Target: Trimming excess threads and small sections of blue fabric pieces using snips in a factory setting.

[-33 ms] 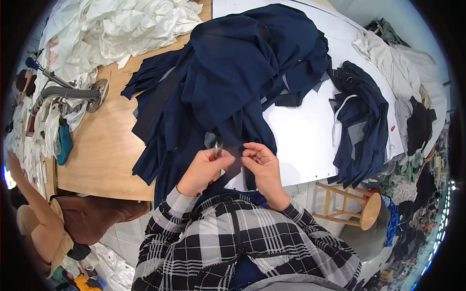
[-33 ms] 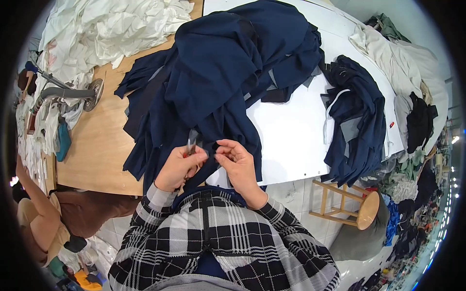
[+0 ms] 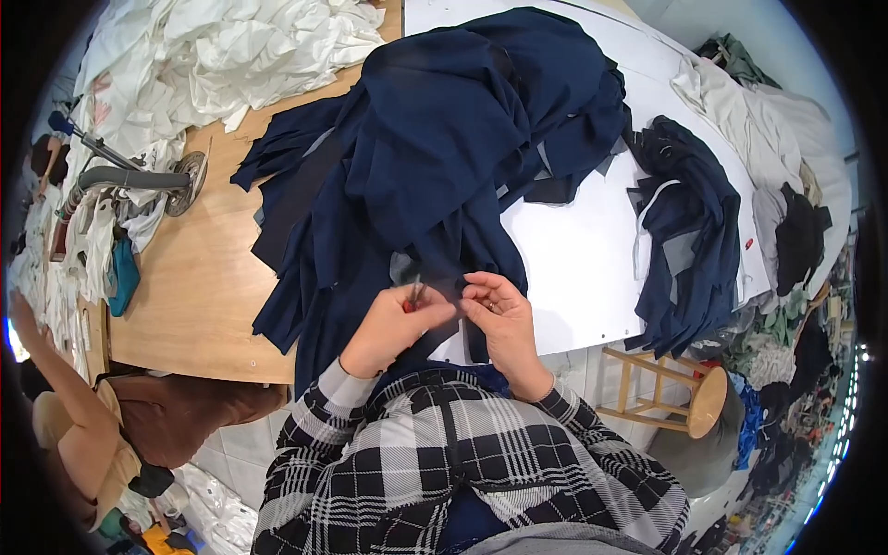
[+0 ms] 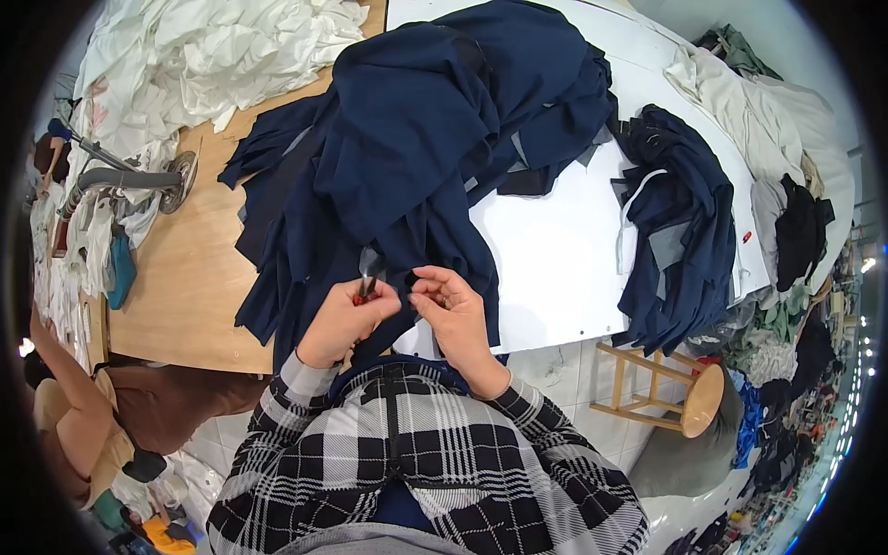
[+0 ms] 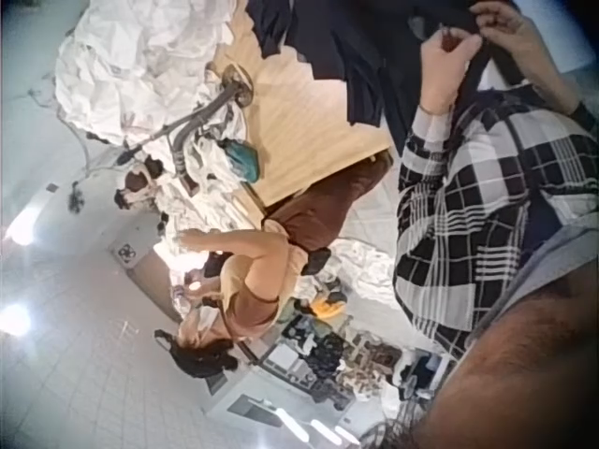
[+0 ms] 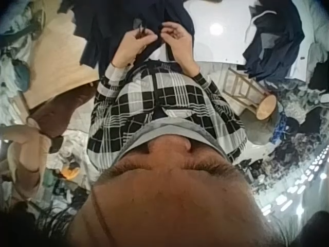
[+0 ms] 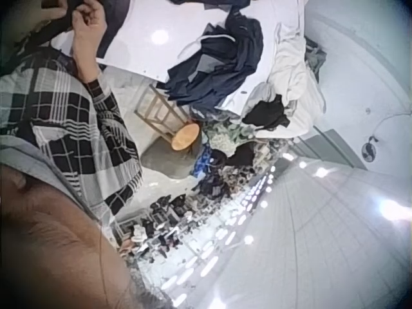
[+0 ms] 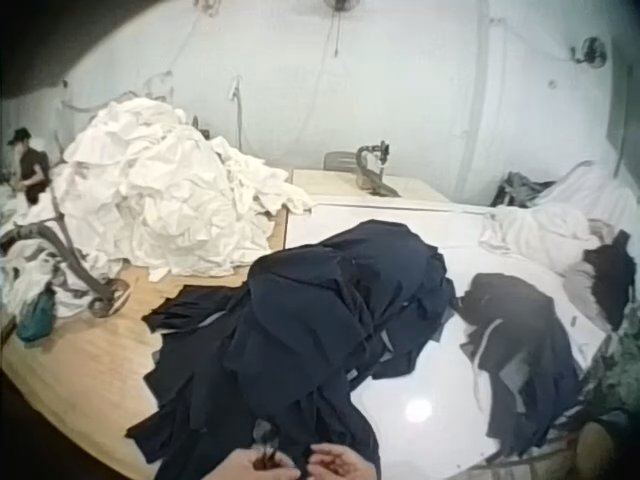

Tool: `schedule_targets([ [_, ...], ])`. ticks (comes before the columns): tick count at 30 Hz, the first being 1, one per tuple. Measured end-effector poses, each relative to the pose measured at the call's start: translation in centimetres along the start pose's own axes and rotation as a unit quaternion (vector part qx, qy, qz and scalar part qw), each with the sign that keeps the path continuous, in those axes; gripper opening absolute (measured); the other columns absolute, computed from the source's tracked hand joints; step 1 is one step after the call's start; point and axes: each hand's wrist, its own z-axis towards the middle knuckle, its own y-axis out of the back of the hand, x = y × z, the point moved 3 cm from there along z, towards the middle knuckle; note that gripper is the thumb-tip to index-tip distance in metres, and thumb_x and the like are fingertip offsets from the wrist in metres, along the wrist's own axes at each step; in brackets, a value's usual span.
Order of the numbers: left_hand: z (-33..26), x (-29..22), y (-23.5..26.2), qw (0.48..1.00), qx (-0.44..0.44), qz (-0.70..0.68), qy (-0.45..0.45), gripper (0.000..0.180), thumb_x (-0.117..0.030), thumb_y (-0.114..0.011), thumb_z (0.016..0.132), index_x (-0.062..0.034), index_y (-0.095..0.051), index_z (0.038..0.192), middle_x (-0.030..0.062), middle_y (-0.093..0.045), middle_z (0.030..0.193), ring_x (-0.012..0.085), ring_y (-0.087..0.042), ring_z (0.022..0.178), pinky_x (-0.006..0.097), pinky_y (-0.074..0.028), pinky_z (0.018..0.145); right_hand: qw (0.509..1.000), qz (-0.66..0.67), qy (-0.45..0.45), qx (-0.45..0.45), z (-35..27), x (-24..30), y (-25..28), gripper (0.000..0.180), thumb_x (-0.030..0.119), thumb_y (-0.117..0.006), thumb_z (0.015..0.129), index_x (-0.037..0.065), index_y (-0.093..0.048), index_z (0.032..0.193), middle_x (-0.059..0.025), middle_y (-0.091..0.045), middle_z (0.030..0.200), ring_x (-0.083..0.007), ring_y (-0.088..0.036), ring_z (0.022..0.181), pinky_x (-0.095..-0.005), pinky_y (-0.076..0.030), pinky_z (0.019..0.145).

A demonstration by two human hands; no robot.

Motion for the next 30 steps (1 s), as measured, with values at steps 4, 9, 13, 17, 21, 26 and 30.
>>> schedule_targets([
  [4, 0.2, 1.1, 0.1, 0.993, -0.012, 0.071, -0.089, 0.018, -0.014, -0.063, 0.084, 0.0022, -0.065, 0.091, -0.0022, -0.06, 0.073, 0.0023, -0.05, 0.062, 0.018, -0.04, 0.055, 1.0, -0.018, 0.003, -0.006, -0.2, 0.3, -0.2, 0.029, -0.006, -0.06, 0.081, -0.001, -0.056, 0.11, -0.0039, -0.06, 0.092, -0.0084, -0.056, 0.082, -0.0194, -0.046, 0.078],
  [9, 0.2, 0.7, -0.4, 0.998, 0.007, -0.051, -0.03, 0.014, -0.012, -0.063, 0.086, 0.001, -0.065, 0.09, -0.0055, -0.055, 0.067, -0.0006, -0.044, 0.056, 0.016, -0.033, 0.048, 0.999, 0.003, -0.025, -0.027, -0.2, 0.6, 0.0, 0.027, -0.003, -0.063, 0.081, -0.002, -0.059, 0.108, -0.0044, -0.061, 0.092, -0.0081, -0.056, 0.08, -0.0191, -0.046, 0.076],
  [13, 0.3, 0.7, -0.3, 0.998, 0.021, -0.036, -0.054, 0.011, -0.011, -0.066, 0.083, 0.0005, -0.065, 0.085, -0.0036, -0.055, 0.063, 0.0016, -0.046, 0.052, 0.017, -0.034, 0.047, 0.997, 0.039, -0.072, -0.016, -0.3, -0.9, 0.4, 0.019, 0.0, -0.066, 0.08, -0.004, -0.063, 0.098, -0.0041, -0.061, 0.092, -0.0078, -0.056, 0.08, -0.0183, -0.045, 0.073],
  [17, 0.7, 0.9, 0.4, 0.997, 0.047, -0.003, -0.054, 0.011, -0.011, -0.066, 0.082, -0.0004, -0.065, 0.084, -0.0037, -0.054, 0.061, 0.0019, -0.044, 0.049, 0.016, -0.033, 0.044, 0.993, 0.079, -0.083, -0.022, -0.3, -0.7, 0.1, 0.012, 0.0, -0.065, 0.081, -0.004, -0.065, 0.092, -0.0044, -0.061, 0.091, -0.0082, -0.056, 0.077, -0.0189, -0.045, 0.07],
  [21, 0.9, 1.7, 1.0, 0.996, 0.03, -0.071, -0.048, 0.013, -0.012, -0.07, 0.079, -0.0033, -0.062, 0.074, -0.0039, -0.053, 0.059, 0.0029, -0.042, 0.046, 0.016, -0.03, 0.041, 0.992, 0.073, -0.104, -0.011, -0.4, -0.9, -0.1, 0.008, 0.001, -0.063, 0.083, -0.003, -0.065, 0.09, -0.0042, -0.062, 0.087, -0.0088, -0.056, 0.076, -0.0199, -0.046, 0.069],
  [26, 1.0, 2.2, 2.0, 0.983, 0.013, -0.18, -0.032, 0.014, -0.016, -0.069, 0.081, -0.0052, -0.061, 0.077, -0.0043, -0.054, 0.065, 0.002, -0.042, 0.045, 0.018, -0.029, 0.039, 0.991, 0.11, -0.075, 0.025, 0.0, -1.5, 0.3, 0.006, 0.003, -0.058, 0.087, 0.001, -0.06, 0.093, -0.0017, -0.06, 0.083, -0.0087, -0.056, 0.077, -0.0204, -0.046, 0.071],
  [30, 1.5, 2.8, 2.8, 0.973, 0.01, -0.228, -0.03, 0.017, -0.021, -0.067, 0.084, -0.0064, -0.06, 0.089, -0.0039, -0.056, 0.075, 0.0011, -0.047, 0.058, 0.016, -0.037, 0.05, 0.978, 0.171, -0.117, 0.03, 0.2, -1.3, 0.9, 0.008, 0.005, -0.053, 0.091, 0.003, -0.057, 0.098, -0.0008, -0.06, 0.086, -0.0085, -0.056, 0.08, -0.0207, -0.045, 0.073],
])
